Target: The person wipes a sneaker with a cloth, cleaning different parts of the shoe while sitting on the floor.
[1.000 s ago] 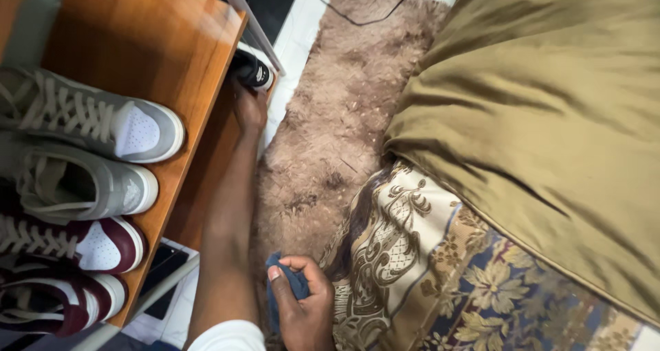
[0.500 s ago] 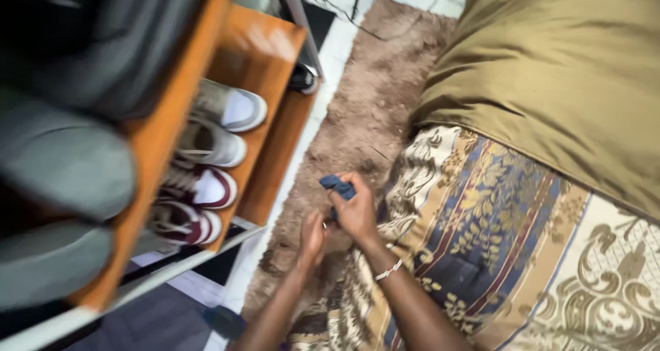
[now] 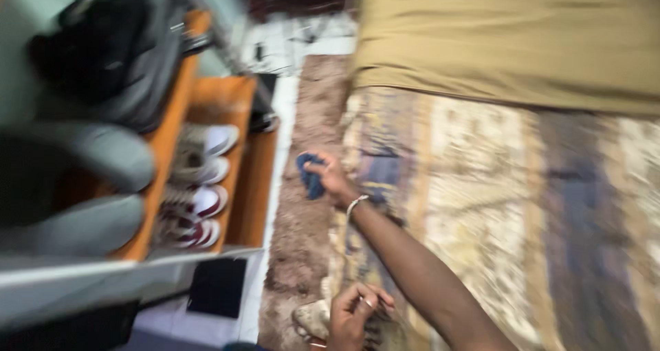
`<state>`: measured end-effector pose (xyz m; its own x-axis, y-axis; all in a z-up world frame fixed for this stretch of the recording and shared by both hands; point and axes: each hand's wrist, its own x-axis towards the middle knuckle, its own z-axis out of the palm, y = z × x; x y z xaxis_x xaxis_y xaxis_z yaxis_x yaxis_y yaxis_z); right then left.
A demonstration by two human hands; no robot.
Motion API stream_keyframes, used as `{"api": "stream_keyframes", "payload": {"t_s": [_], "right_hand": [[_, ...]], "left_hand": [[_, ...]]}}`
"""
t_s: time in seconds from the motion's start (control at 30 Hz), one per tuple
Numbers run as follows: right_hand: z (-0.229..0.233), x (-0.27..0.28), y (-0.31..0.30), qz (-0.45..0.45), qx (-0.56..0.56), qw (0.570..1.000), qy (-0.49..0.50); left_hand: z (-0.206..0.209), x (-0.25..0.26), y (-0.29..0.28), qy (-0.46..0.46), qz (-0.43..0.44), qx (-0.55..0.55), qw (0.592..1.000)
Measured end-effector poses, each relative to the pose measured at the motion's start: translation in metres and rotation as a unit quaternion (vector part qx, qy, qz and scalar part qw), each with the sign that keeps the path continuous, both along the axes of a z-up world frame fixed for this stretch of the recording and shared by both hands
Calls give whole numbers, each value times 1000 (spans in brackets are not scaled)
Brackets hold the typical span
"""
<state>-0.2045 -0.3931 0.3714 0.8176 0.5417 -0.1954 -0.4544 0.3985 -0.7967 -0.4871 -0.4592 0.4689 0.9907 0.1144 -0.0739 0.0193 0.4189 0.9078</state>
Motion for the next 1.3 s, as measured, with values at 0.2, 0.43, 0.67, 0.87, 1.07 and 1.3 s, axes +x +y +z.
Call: {"api": "stream_keyframes", "payload": {"t_s": [0.2, 0.43, 0.67, 0.87, 1.07, 1.3], "right_hand": [[74, -163, -191, 71, 105, 979, 161], [50, -374, -402, -193, 262, 937, 125], [-9, -546, -481, -586, 182, 758, 222], [-89, -617, -535, -736, 43, 620, 268], [-172, -620, -537, -769, -33, 550, 326], [-231, -503, -603, -572, -549, 569, 218]], "left_hand": [[27, -47, -80, 69, -267, -88, 957], [75, -46, -166, 36, -550, 19, 834], [81, -57, -279, -83, -729, 143, 664], [78, -86, -351, 0, -795, 245, 554], [66, -114, -388, 25, -817, 262, 513], [49, -107, -407, 2, -828, 252, 501]]}}
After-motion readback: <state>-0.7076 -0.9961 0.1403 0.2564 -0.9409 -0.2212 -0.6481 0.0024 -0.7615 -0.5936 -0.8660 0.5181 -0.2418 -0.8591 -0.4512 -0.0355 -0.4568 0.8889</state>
